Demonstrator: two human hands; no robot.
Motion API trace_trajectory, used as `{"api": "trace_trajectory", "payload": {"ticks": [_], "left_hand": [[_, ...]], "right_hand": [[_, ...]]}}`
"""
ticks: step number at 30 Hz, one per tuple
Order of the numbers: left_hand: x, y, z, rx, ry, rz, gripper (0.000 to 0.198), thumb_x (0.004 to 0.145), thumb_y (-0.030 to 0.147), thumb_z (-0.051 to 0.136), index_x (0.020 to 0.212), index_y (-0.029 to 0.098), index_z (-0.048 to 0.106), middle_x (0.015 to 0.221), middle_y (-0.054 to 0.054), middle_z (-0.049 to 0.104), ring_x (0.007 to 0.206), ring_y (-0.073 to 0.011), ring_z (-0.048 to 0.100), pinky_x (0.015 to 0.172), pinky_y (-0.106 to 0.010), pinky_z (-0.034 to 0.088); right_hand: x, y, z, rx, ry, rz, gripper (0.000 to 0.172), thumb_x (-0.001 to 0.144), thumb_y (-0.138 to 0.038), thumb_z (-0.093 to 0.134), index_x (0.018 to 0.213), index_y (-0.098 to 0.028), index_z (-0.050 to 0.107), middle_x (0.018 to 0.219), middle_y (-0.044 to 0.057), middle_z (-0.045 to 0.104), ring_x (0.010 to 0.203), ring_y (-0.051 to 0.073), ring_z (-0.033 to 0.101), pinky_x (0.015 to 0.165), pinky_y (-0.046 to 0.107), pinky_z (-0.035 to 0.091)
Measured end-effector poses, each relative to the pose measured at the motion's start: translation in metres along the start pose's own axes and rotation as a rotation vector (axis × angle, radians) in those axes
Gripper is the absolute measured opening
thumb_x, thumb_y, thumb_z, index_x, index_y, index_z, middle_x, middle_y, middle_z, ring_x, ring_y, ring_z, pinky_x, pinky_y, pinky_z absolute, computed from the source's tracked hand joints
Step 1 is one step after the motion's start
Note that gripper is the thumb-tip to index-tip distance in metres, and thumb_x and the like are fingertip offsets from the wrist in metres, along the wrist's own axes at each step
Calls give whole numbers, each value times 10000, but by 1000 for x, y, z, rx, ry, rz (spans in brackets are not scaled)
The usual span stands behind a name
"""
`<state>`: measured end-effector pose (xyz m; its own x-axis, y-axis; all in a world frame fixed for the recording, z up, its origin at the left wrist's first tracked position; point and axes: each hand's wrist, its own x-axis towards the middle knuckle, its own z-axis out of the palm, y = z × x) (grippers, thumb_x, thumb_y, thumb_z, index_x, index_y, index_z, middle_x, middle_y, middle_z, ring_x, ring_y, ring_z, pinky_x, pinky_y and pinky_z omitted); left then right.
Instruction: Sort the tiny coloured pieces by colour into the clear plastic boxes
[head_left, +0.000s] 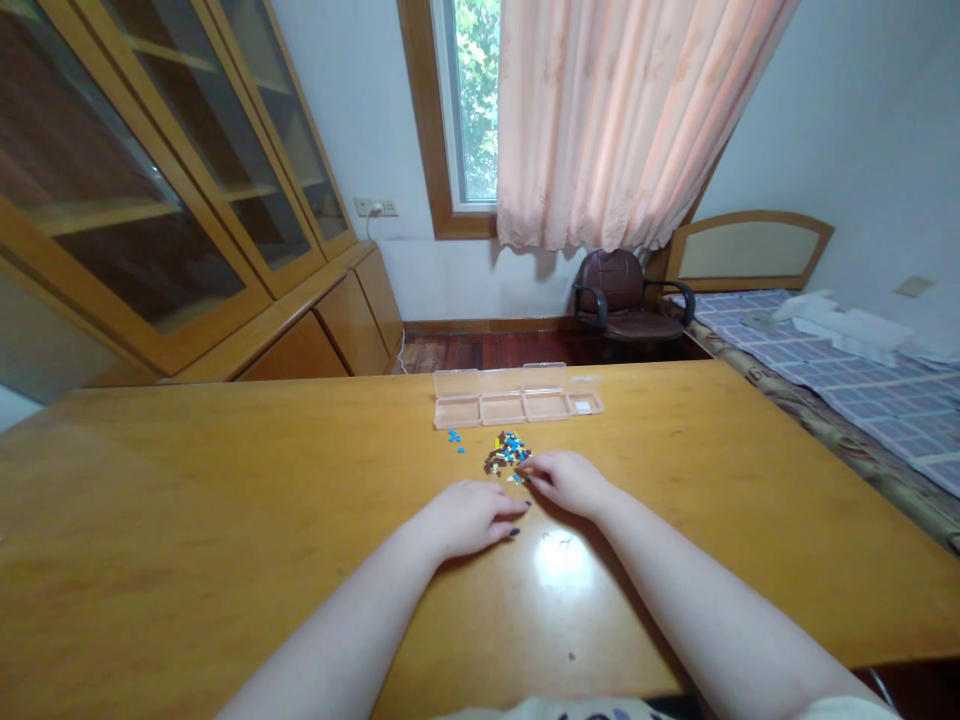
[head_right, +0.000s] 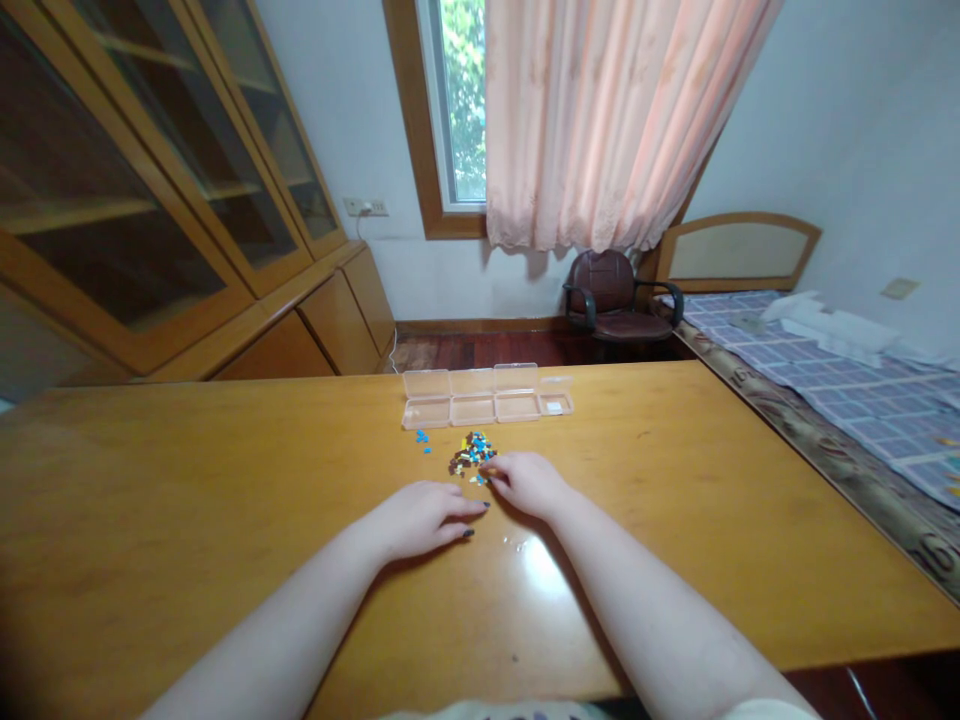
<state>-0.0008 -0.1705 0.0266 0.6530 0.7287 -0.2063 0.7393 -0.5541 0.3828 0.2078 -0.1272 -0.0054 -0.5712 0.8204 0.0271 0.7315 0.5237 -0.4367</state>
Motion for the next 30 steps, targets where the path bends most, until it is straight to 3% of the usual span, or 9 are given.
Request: {"api": "trace_trajectory", "payload": {"ticks": [3, 9, 14, 17, 23, 30], "left_hand": [[-1, 1, 4, 4, -37, -69, 398, 803, 378, 512, 1194, 331, 570, 989, -42, 674, 902, -234, 622, 803, -319, 454], [-4, -14, 1, 37, -20, -165, 434, 827, 393, 475, 1247, 301, 532, 1075, -74, 655, 953, -250, 612, 816, -334, 457], [-1, -39, -4, 64, 103, -382, 415, 828, 381, 489, 1213, 244, 561, 1097, -106, 620, 1001, -246, 583, 865, -334, 434], [2, -53, -5, 88, 201, -434, 374, 851, 362, 467, 1179, 223, 579, 1148, -106, 589, 1066, -226, 546, 921, -318, 400], [7, -68, -4, 122, 321, -440, 319, 866, 363, 456, 1106, 222, 612, 1121, -92, 596, 1062, -210, 539, 931, -300, 394], [15, -58, 7, 144, 343, -342, 354, 850, 303, 488, 1177, 194, 569, 1160, -93, 596, 1085, -219, 524, 957, -324, 380]], "right_hand": [[0, 0, 4, -3, -15, -41, 321, 866, -307, 466, 1147, -298, 621, 1043, 34, 693, 883, 182, 645, 759, 260, 447], [0, -2, 6, -48, -32, -58, 293, 873, -328, 465, 1091, -279, 654, 986, 43, 708, 861, 193, 653, 729, 256, 450], [1, -5, 5, -29, -20, -44, 284, 884, -335, 458, 1089, -287, 648, 1004, 36, 703, 873, 188, 649, 742, 252, 444], [1, -7, 6, -29, -14, -22, 293, 879, -341, 467, 1115, -289, 633, 1017, 42, 699, 871, 188, 647, 745, 253, 441], [2, -6, 7, -53, -38, -30, 259, 877, -334, 470, 1036, -285, 669, 961, 40, 709, 851, 181, 642, 729, 245, 430], [3, -4, 10, -34, -27, -33, 227, 870, -313, 487, 979, -259, 679, 922, 44, 708, 820, 167, 631, 713, 237, 413]]}}
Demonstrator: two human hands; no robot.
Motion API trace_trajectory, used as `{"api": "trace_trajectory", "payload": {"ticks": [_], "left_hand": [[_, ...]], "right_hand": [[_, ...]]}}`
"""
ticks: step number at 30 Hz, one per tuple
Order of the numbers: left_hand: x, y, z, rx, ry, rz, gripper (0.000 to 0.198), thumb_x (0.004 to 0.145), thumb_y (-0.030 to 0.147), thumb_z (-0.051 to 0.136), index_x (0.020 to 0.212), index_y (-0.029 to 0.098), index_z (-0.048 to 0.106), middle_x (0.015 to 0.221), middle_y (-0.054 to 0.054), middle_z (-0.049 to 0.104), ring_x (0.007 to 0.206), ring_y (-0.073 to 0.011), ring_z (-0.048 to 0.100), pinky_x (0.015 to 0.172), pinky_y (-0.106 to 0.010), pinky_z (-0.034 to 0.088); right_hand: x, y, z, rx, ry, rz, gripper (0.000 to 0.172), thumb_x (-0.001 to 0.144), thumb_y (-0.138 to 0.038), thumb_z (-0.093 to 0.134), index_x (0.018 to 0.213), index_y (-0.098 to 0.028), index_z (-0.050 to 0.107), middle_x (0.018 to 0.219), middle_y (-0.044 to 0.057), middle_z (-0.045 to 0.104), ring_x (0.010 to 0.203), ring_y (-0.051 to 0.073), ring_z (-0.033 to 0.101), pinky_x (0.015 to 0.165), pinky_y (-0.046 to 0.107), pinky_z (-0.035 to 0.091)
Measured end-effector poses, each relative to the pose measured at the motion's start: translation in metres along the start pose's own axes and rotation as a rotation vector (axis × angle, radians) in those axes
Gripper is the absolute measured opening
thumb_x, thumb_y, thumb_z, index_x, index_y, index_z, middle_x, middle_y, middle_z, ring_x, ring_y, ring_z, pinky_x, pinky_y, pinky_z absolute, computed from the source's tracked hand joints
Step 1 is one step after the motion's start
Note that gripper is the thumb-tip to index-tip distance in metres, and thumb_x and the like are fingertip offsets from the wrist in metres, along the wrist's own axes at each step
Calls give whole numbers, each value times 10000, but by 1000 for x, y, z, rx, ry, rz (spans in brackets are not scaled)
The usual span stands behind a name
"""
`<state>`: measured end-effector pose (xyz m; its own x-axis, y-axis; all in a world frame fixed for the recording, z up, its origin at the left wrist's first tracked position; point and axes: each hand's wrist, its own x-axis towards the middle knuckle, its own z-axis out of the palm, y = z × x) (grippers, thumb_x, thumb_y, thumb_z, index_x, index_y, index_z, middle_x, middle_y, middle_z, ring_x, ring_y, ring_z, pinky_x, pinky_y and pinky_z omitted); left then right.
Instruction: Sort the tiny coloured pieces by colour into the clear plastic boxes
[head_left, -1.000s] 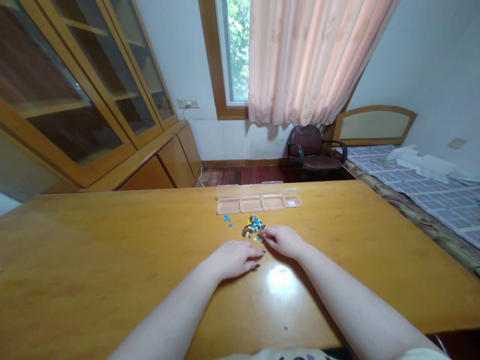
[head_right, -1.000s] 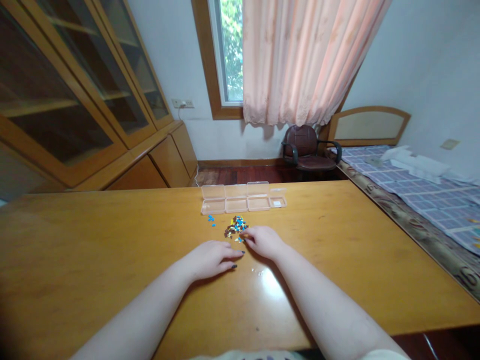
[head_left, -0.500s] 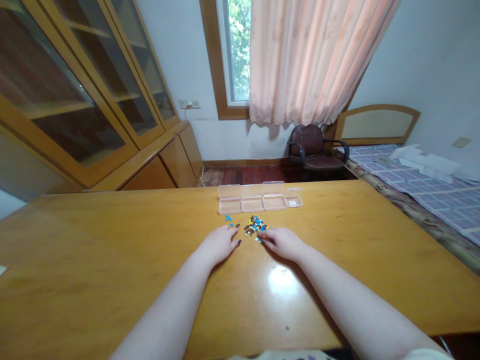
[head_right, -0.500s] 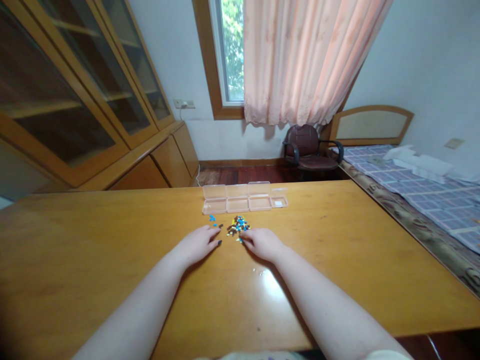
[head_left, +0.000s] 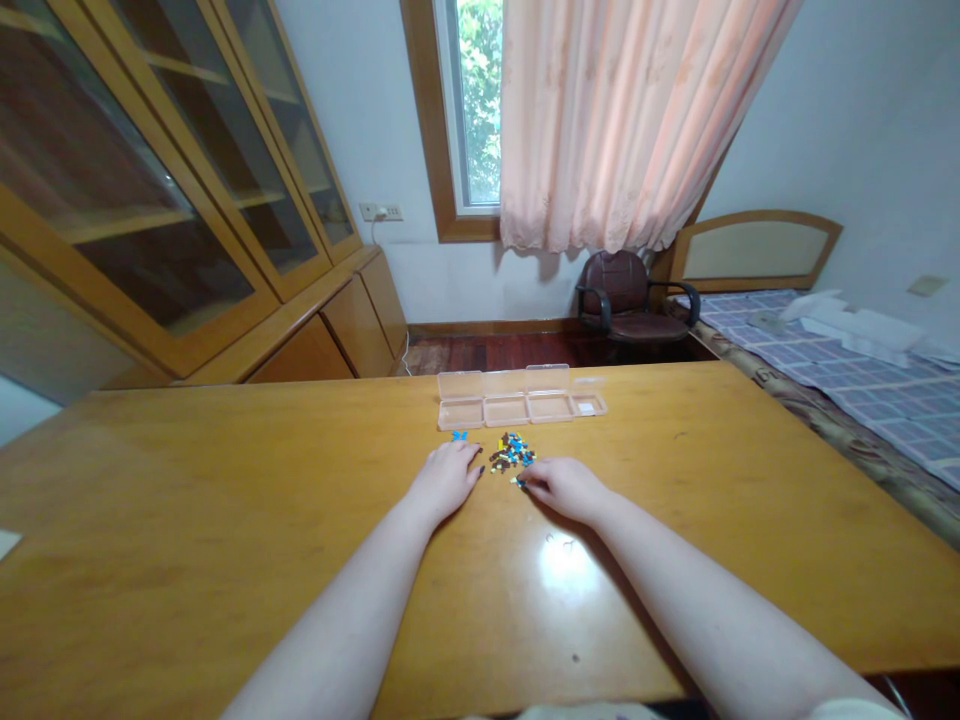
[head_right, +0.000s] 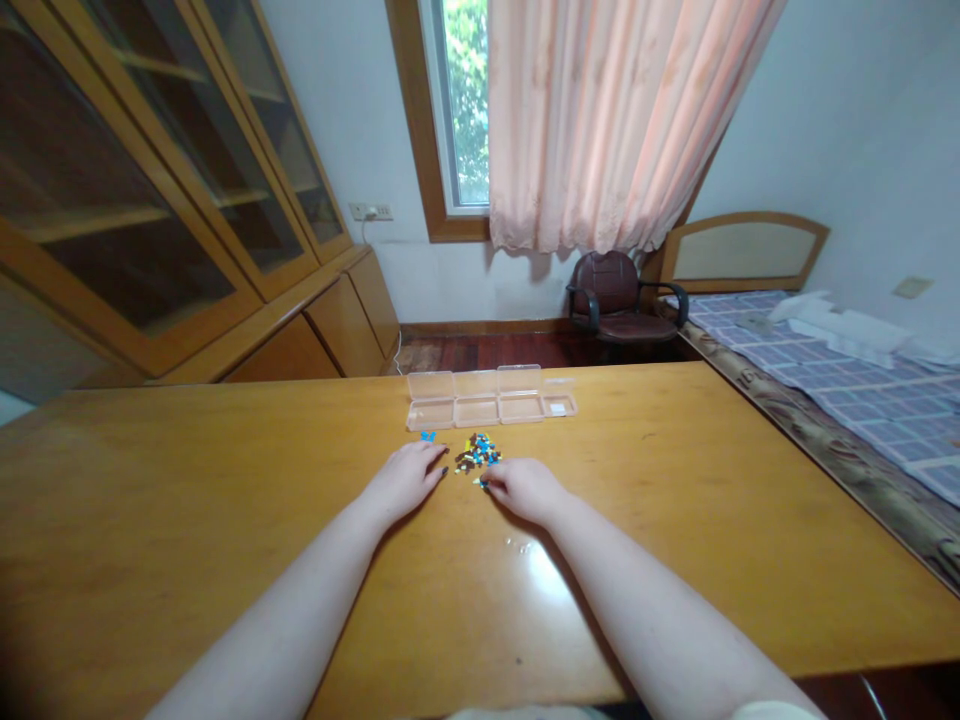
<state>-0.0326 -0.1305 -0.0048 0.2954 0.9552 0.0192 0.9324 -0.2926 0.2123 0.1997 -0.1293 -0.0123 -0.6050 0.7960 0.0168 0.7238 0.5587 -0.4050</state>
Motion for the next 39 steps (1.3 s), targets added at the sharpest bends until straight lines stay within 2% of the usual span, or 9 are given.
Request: {"api": "trace_trajectory", "payload": {"ticks": [6, 15, 18, 20, 22, 24, 27, 33, 39], "left_hand": [[-3, 14, 5, -59, -11, 112, 357, 855, 279, 471, 1193, 208, 561, 1222, -78, 579, 1139, -209, 496, 1004, -339, 350], [-2, 15, 20, -94, -134, 134, 572, 851, 351, 465, 1377, 157, 351, 1448, -117, 346, 1326, -236, 324, 1091, -405, 260], [-3, 17, 18, -93, -67, 186, 557, 859, 357, 465, 1380, 196, 349, 1456, -109, 333, 1323, -240, 325, 1089, -429, 247], [-5, 20, 11, -83, 35, 251, 455, 865, 327, 467, 1311, 239, 451, 1406, -92, 412, 1278, -239, 375, 1081, -450, 237], [-8, 24, 3, -82, 86, 348, 303, 876, 301, 456, 1143, 277, 597, 1246, -57, 555, 1171, -218, 462, 1057, -451, 255], [-10, 28, -3, -86, 61, 437, 247, 880, 311, 456, 1000, 280, 669, 1027, -37, 636, 1012, -190, 533, 973, -398, 343], [-12, 31, -5, -70, 5, 504, 245, 871, 330, 470, 976, 283, 687, 844, -31, 636, 852, -171, 557, 822, -326, 401], [-9, 25, -1, -87, -56, 532, 267, 868, 330, 467, 1045, 302, 664, 812, -20, 651, 800, -164, 580, 752, -287, 397], [-3, 19, 4, -93, -27, 451, 255, 862, 318, 477, 1014, 265, 674, 847, -31, 670, 799, -168, 589, 755, -286, 410]], "right_hand": [[-1, 4, 0, 34, 2, -35, 189, 855, -299, 513, 899, -244, 689, 886, 35, 707, 812, 161, 626, 716, 233, 410], [-2, 6, -6, 46, -16, -51, 192, 840, -299, 526, 891, -225, 695, 862, 36, 709, 774, 163, 628, 686, 235, 419], [-2, 7, -5, 60, 1, -62, 190, 838, -282, 521, 908, -233, 691, 872, 31, 710, 782, 163, 632, 699, 237, 426], [-2, 9, -5, 66, 17, -57, 198, 835, -255, 515, 933, -239, 686, 891, 28, 711, 797, 164, 636, 713, 240, 429], [-2, 10, -6, 65, 26, -60, 212, 827, -228, 509, 945, -243, 685, 905, 25, 711, 812, 166, 638, 723, 243, 432], [-2, 11, -6, 66, 22, -74, 222, 824, -219, 505, 946, -245, 688, 910, 23, 711, 822, 168, 639, 728, 244, 434], [-3, 9, -6, 79, 5, -107, 230, 826, -228, 500, 952, -249, 692, 926, 22, 710, 843, 169, 637, 744, 245, 436], [-5, 7, -7, 76, 0, -123, 212, 821, -252, 510, 925, -242, 694, 878, 21, 711, 790, 158, 632, 710, 235, 432], [-4, 9, -6, 46, 3, -130, 199, 822, -279, 515, 893, -237, 697, 846, 21, 710, 764, 161, 629, 686, 235, 428]]}}
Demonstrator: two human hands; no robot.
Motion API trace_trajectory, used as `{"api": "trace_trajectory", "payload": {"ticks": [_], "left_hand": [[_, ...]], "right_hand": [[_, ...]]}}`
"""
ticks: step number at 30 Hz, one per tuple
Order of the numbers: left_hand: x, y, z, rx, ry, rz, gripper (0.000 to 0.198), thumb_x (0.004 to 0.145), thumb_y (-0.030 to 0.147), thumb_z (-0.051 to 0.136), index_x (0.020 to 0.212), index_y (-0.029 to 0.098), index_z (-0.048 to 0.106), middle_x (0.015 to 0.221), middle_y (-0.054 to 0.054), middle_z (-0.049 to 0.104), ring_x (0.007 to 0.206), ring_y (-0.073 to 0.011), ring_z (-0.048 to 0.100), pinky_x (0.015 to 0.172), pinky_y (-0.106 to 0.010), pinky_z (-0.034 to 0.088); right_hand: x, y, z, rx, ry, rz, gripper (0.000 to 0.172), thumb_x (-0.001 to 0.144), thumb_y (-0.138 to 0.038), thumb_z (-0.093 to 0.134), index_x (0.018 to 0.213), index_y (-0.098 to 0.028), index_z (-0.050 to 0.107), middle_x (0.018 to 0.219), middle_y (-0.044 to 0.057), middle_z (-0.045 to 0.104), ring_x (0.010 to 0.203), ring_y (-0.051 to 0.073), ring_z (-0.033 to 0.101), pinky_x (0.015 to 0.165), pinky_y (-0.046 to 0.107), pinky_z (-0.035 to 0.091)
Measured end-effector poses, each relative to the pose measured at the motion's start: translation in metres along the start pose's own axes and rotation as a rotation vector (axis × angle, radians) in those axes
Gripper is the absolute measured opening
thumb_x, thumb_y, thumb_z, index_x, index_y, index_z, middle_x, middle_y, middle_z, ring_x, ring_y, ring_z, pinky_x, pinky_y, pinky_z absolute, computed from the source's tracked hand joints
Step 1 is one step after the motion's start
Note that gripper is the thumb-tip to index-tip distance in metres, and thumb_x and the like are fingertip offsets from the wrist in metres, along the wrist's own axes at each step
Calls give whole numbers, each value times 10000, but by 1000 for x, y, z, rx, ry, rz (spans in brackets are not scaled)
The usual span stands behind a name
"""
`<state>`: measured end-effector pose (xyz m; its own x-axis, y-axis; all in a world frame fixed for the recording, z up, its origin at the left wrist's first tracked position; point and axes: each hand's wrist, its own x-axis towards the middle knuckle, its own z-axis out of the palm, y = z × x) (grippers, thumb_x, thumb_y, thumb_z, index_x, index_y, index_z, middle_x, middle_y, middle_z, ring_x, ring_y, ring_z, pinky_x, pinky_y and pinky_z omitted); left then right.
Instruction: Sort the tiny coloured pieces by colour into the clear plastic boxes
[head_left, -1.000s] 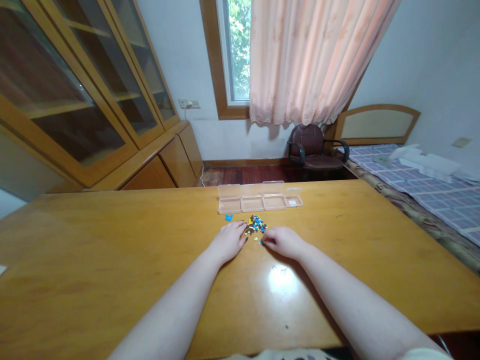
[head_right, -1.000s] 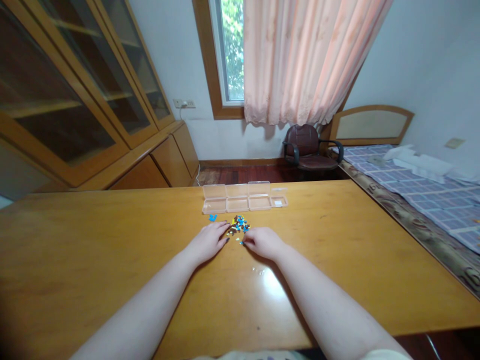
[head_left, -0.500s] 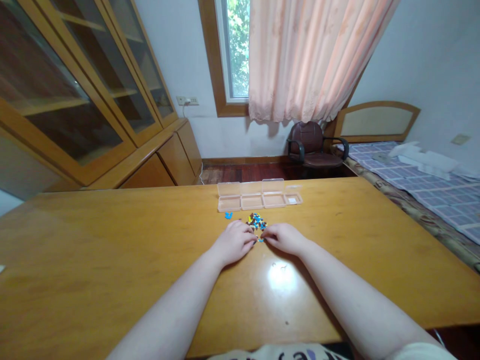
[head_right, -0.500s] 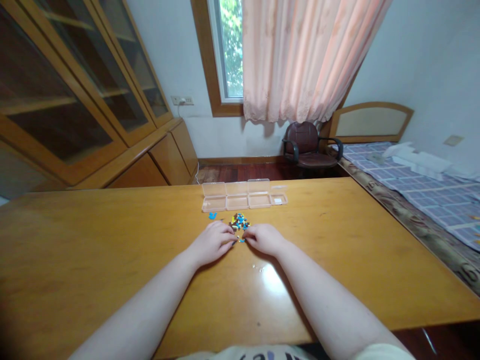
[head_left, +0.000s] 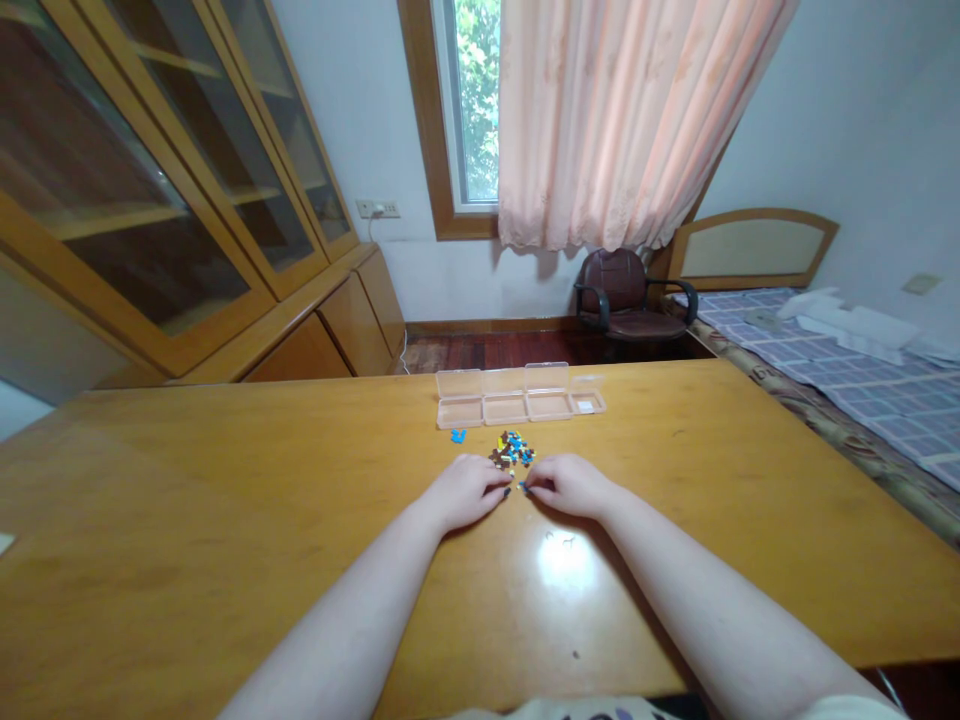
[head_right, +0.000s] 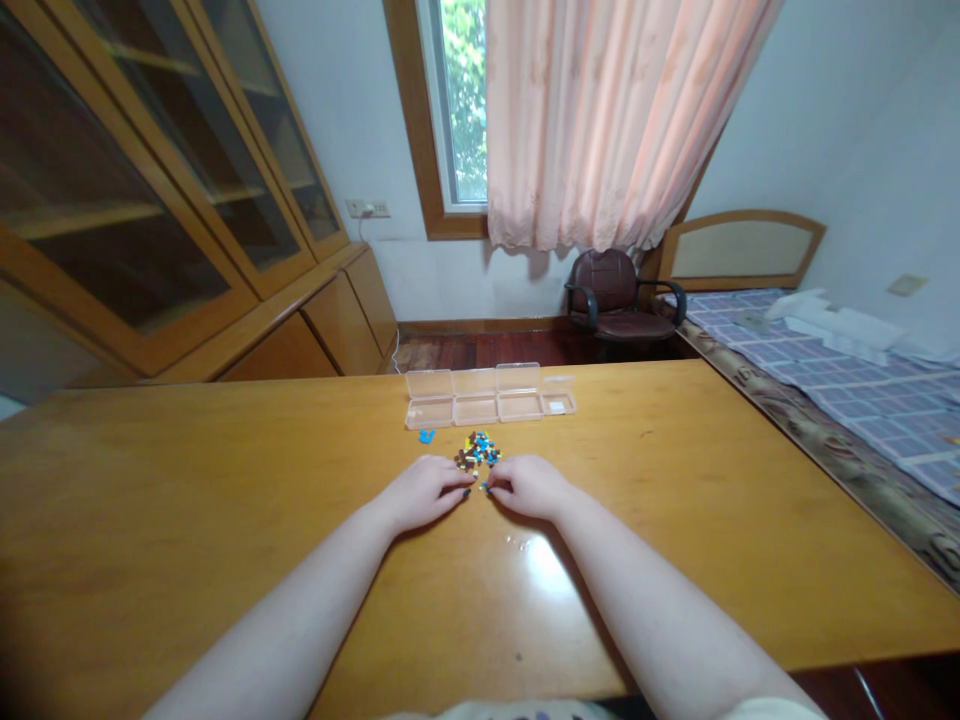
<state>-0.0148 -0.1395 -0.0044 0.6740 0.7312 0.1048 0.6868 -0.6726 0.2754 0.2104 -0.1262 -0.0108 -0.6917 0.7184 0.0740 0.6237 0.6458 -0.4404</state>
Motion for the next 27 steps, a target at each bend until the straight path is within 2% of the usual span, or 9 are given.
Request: {"api": "trace_trajectory", "payload": {"ticks": [5, 11, 19, 23, 27], "left_hand": [[1, 1, 0, 11, 47, -16, 254, 863, 283, 475, 1024, 253, 669, 870, -39, 672, 816, -169, 588, 756, -284, 416], [-2, 8, 0, 13, -17, 90, 259, 873, 329, 461, 981, 283, 692, 783, -26, 653, 744, -155, 587, 712, -270, 414], [1, -2, 2, 16, 11, -56, 268, 869, 278, 452, 1016, 260, 676, 879, -35, 672, 813, -164, 596, 745, -267, 437], [1, 0, 2, 12, 43, -54, 256, 872, 264, 459, 1006, 258, 677, 902, -34, 674, 854, -169, 590, 791, -287, 439], [2, 5, 2, -26, 52, 6, 261, 881, 259, 457, 1025, 267, 674, 993, -32, 675, 917, -163, 583, 845, -298, 432]], "right_hand": [[1, 0, 3, 8, -17, 0, 214, 823, -274, 513, 929, -245, 697, 885, 23, 714, 801, 166, 635, 713, 241, 432], [2, 1, 3, 26, -9, 31, 227, 829, -282, 514, 969, -256, 690, 922, 19, 713, 838, 168, 636, 734, 243, 436], [5, -2, 10, 23, -10, 40, 211, 850, -311, 519, 929, -244, 703, 907, 32, 715, 840, 168, 637, 751, 245, 437], [4, -7, 9, 62, -14, 0, 218, 858, -304, 508, 943, -250, 701, 929, 29, 713, 861, 166, 635, 776, 248, 438], [3, 1, 1, 71, 108, 151, 256, 872, -298, 464, 988, -244, 686, 961, 40, 706, 867, 172, 632, 767, 263, 447]]}}
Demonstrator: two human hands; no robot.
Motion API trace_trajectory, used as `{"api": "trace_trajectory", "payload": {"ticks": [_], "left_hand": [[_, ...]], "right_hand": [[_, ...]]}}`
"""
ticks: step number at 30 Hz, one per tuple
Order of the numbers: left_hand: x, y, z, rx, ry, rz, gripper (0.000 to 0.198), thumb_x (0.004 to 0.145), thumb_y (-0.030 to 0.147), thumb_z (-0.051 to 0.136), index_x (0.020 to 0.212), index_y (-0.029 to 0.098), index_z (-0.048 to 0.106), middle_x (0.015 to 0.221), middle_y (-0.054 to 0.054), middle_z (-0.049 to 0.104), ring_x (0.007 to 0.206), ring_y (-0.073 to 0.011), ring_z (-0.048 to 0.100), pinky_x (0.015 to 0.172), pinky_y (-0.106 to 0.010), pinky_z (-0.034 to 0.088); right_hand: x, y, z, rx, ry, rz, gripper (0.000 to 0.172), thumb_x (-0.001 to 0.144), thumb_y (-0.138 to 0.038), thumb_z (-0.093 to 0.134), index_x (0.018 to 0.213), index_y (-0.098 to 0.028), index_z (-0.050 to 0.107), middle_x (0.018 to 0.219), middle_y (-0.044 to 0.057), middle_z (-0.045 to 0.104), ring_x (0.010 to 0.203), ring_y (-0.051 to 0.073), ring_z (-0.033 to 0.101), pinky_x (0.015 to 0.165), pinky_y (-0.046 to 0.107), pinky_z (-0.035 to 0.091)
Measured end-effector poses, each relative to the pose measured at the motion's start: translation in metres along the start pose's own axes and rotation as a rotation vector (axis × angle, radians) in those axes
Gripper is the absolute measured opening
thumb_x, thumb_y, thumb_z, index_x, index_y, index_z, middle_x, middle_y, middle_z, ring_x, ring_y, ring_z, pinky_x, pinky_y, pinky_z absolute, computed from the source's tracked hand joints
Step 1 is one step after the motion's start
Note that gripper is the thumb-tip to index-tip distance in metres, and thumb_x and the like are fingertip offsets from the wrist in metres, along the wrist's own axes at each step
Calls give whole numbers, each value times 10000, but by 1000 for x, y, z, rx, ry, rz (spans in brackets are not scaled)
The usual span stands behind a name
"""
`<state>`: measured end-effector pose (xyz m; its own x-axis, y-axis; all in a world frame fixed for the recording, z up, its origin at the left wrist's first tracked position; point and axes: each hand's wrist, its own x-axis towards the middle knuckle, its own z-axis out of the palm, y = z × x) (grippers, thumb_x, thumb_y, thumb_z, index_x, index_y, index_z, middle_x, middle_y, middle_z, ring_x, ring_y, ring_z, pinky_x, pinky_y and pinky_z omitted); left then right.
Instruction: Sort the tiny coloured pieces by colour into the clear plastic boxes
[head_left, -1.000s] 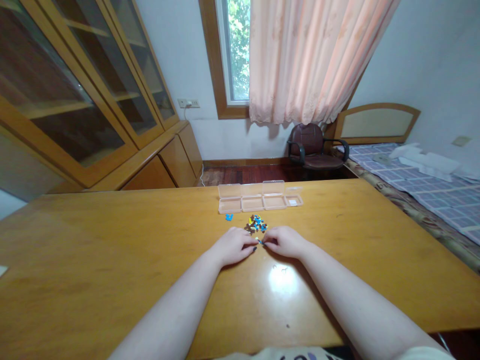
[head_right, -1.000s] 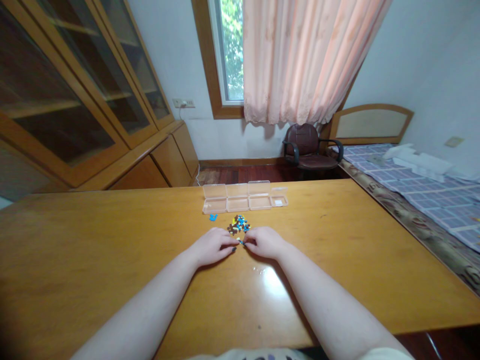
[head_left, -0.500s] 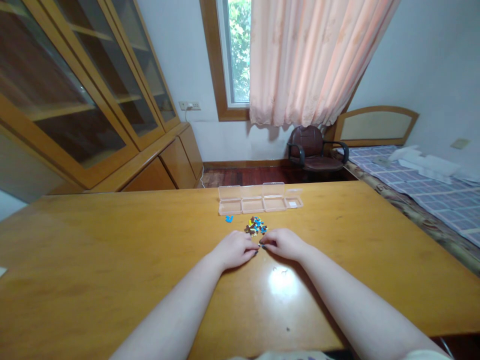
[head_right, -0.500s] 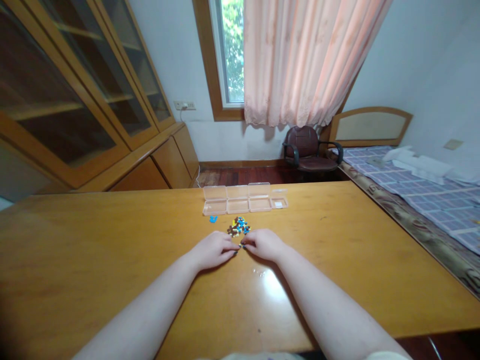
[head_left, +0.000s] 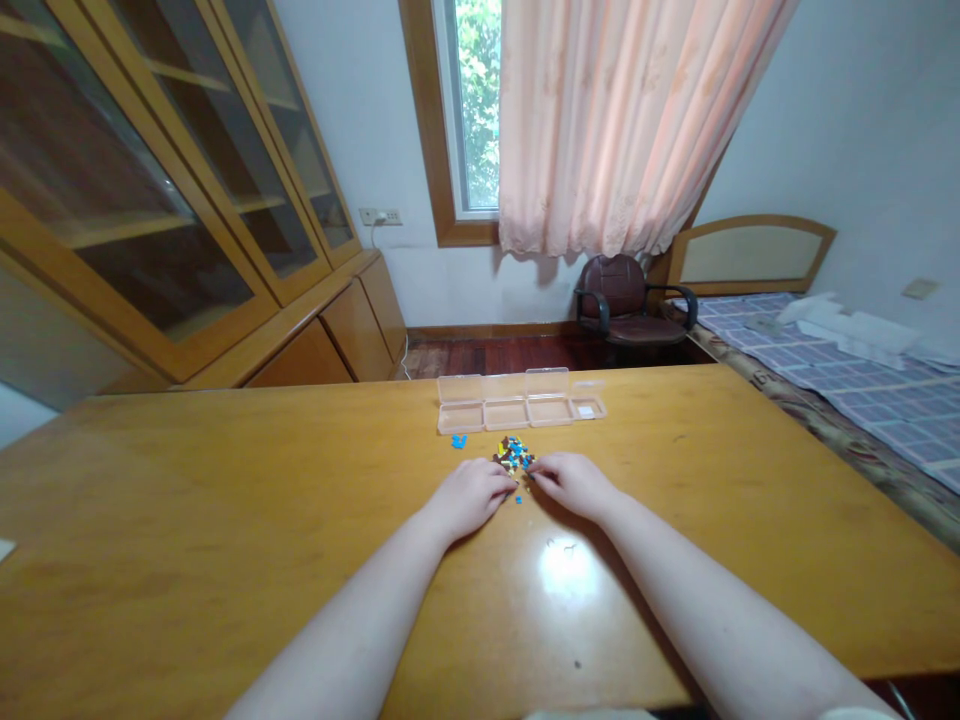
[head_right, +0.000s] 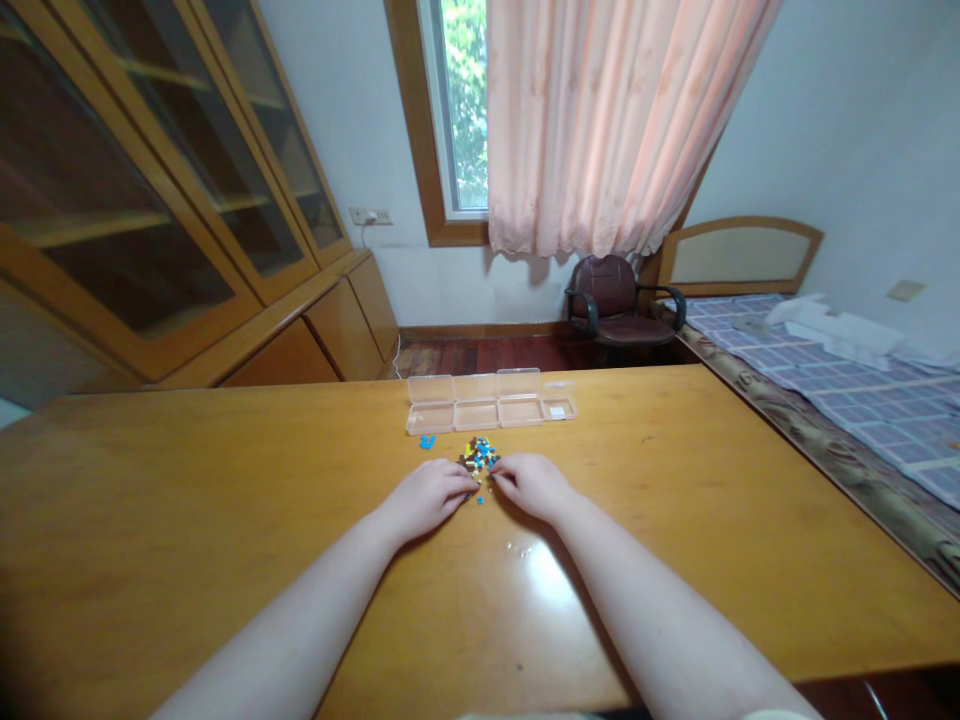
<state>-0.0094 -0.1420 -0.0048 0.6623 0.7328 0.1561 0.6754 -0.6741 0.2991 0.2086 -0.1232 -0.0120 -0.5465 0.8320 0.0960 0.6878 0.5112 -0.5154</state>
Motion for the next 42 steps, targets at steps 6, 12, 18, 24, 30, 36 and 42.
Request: {"api": "trace_trajectory", "payload": {"ticks": [6, 12, 18, 24, 30, 36, 42], "left_hand": [[1, 12, -6, -9, -127, 165, 239, 877, 262, 470, 998, 300, 672, 1021, 8, 695, 1080, -174, 537, 963, -339, 358], [-14, 42, 3, 121, -284, -109, 574, 788, 432, 562, 1308, 209, 465, 1362, -118, 472, 1268, -275, 400, 1059, -479, 255], [-19, 49, 22, 196, -340, -352, 729, 781, 513, 506, 1401, 172, 334, 1458, -152, 286, 1346, -311, 266, 1085, -544, 177], [-21, 19, 12, 234, -305, -610, 759, 812, 567, 381, 1380, 65, 350, 1438, -231, 287, 1345, -354, 245, 1065, -580, 173], [-13, -15, 6, 294, -184, -683, 692, 844, 508, 371, 1391, 88, 318, 1445, -211, 295, 1348, -318, 256, 1074, -560, 161], [-3, -9, 7, 269, -4, -504, 578, 859, 439, 432, 1372, 182, 361, 1475, -144, 279, 1372, -280, 199, 1092, -518, 172], [-3, 10, 12, 136, -42, -202, 465, 835, 401, 517, 1289, 313, 467, 1453, -63, 339, 1357, -285, 224, 1094, -541, 147]], "right_hand": [[4, 17, -2, 60, 129, 146, 279, 869, -282, 444, 1001, -214, 680, 988, 55, 699, 887, 176, 626, 779, 267, 451], [4, 14, 2, 80, 42, 91, 278, 871, -300, 442, 946, -209, 693, 914, 49, 709, 810, 170, 625, 719, 260, 441], [4, 15, 1, 81, 69, 97, 275, 874, -295, 443, 949, -206, 692, 932, 53, 706, 823, 172, 625, 720, 255, 440], [3, 11, -3, -1, 37, 99, 272, 875, -302, 440, 958, -227, 688, 947, 47, 704, 845, 172, 626, 727, 252, 437], [2, 10, -3, -46, -30, 86, 268, 858, -298, 464, 1021, -254, 673, 983, 37, 704, 885, 179, 632, 761, 253, 439], [3, 9, -4, -76, -27, 87, 286, 858, -294, 456, 1059, -259, 655, 997, 40, 701, 875, 182, 636, 743, 256, 436], [2, 5, -6, -102, -45, 96, 214, 839, -300, 502, 948, -240, 676, 885, 39, 706, 801, 169, 626, 687, 241, 413]]}}
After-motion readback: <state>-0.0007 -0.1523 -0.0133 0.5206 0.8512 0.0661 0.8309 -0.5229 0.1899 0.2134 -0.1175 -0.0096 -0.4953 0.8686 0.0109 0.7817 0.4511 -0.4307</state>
